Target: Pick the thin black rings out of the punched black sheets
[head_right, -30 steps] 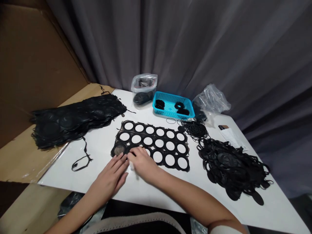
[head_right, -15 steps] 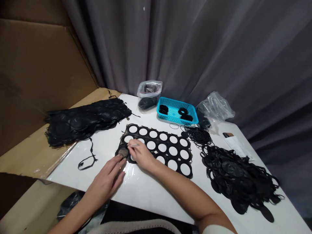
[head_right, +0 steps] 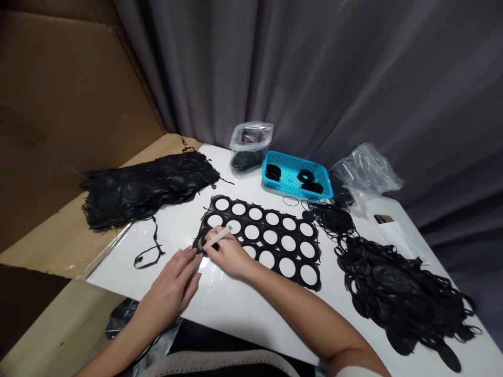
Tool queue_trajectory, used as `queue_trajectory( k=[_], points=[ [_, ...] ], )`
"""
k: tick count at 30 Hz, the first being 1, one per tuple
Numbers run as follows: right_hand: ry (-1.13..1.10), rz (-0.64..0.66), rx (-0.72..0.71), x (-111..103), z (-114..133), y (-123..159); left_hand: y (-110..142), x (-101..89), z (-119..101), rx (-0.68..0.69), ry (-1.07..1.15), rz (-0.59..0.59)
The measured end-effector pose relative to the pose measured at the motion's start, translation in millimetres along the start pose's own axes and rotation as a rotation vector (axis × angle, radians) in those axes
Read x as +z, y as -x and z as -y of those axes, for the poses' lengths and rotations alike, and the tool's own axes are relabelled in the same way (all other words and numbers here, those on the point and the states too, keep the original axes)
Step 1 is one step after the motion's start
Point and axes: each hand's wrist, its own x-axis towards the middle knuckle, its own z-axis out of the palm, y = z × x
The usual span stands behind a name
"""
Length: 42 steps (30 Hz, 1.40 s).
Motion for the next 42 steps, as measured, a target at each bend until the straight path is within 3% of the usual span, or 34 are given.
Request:
queue_trajectory(
  k=[9,15,19,22,31,39,42],
  points=[
    [0.010,0.011,0.002,-1.1,1.9,0.7,-2.9,-4.6,-2.0,-0.137,-0.122,-0.034],
    [0.069,-0.002,-0.051,0.4,2.0,2.5,-2.2,-2.9,-0.8,0.029,-0.083,-0.014],
    [0.305,0.010,-0.172,11.9,5.4,9.1,-1.2,-0.5,1.6,0.055,-0.069,-0.011],
    [0.412,0.005,-0.180,19.1,7.0,10.4,-2.7,-0.3,4.0,0.072,-0.061,-0.011],
    [0.091,-0.028,-0.106,1.7,-4.1,-7.6,-1.6,-3.2,5.3,0.051,-0.047,0.007],
    [0.292,-0.011,-0.164,18.1,5.4,2.9,-3.2,-2.4,5.3,0.046,-0.026,0.013],
    [0.123,-0.159,-0.035,14.3,-0.8,-10.6,-4.7,-3.5,6.6,0.054,-0.027,0.008]
  ],
)
